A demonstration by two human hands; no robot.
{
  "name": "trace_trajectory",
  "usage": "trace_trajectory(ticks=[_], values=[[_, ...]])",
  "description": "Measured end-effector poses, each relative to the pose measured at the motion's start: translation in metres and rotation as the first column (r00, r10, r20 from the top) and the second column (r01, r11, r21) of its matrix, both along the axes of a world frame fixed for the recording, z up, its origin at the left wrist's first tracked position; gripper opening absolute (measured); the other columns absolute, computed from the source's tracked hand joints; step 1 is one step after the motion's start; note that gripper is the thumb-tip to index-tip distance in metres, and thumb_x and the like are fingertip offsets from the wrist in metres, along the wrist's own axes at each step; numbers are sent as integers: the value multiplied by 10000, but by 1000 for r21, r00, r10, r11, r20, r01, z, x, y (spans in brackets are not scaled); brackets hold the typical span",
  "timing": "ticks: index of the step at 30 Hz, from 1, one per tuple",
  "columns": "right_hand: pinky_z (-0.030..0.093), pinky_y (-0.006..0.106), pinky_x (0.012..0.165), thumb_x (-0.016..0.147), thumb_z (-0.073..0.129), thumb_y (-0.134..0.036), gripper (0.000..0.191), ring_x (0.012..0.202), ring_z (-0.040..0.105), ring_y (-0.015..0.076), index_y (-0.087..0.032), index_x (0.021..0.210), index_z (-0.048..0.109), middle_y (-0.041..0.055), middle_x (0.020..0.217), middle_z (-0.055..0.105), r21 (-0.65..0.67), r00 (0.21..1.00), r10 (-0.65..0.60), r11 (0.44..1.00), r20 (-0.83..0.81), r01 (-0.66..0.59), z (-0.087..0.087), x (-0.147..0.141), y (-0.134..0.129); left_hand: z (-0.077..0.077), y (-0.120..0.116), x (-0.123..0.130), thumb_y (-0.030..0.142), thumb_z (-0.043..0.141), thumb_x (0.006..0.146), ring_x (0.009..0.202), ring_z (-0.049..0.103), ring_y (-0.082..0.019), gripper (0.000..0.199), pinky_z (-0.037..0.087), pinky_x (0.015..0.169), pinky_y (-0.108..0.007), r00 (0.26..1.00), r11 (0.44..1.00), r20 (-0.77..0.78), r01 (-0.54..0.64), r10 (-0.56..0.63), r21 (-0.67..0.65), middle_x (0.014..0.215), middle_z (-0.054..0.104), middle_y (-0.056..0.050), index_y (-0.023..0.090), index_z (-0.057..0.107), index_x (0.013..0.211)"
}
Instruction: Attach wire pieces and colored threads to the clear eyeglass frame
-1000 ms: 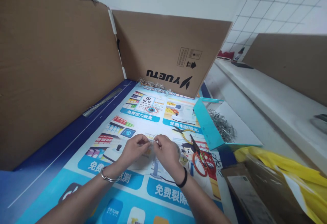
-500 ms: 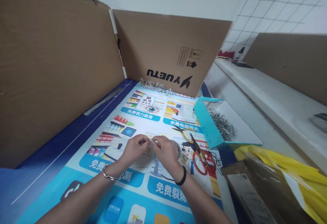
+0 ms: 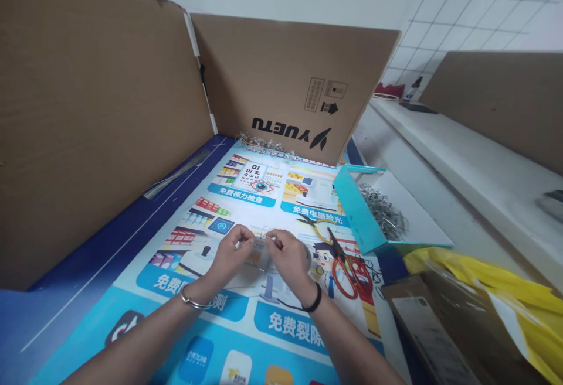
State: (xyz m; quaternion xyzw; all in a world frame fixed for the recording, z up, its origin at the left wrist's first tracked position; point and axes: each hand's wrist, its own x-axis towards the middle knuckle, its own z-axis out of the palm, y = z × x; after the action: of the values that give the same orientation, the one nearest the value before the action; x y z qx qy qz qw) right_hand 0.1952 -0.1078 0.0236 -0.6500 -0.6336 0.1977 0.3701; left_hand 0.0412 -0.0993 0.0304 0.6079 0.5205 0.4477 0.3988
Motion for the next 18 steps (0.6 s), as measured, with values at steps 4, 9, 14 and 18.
trace_trajectory(ticks=[4, 9, 14, 18], values=[[431, 232, 607, 790, 542, -304, 178, 620, 564, 131, -225, 833, 696, 7, 757, 669, 58, 998, 46, 997, 32, -48, 0, 1, -1, -1, 2, -1, 230, 507, 751, 732, 547, -140, 58, 440, 698, -257, 998, 999, 63, 31, -28, -38, 751, 572, 11, 187, 533, 782], [422, 230, 611, 796, 538, -292, 175, 611, 559, 127, -223, 840, 693, 7, 754, 665, 86, 994, 61, 994, 93, -69, -2, 1, -1, -5, 4, -2, 220, 493, 758, 725, 565, -142, 106, 439, 668, -248, 997, 992, 61, 57, -50, -109, 758, 599, 7, 183, 562, 830], [401, 224, 561, 781, 562, -297, 150, 558, 529, 120, -224, 828, 684, -17, 659, 622, 72, 996, 15, 997, 92, -21, -4, 0, 0, -9, 5, -4, 249, 510, 784, 660, 525, -125, 98, 418, 626, -227, 998, 997, 53, 29, -26, -71, 673, 557, 29, 180, 561, 734], [408, 224, 573, 786, 561, -299, 135, 581, 541, 121, -220, 782, 672, -14, 678, 632, 92, 999, 12, 996, 47, -17, -7, 2, 3, -15, 4, -3, 307, 506, 817, 714, 552, -137, 144, 439, 673, -241, 994, 998, 108, -20, 25, -52, 726, 588, 15, 181, 572, 792]])
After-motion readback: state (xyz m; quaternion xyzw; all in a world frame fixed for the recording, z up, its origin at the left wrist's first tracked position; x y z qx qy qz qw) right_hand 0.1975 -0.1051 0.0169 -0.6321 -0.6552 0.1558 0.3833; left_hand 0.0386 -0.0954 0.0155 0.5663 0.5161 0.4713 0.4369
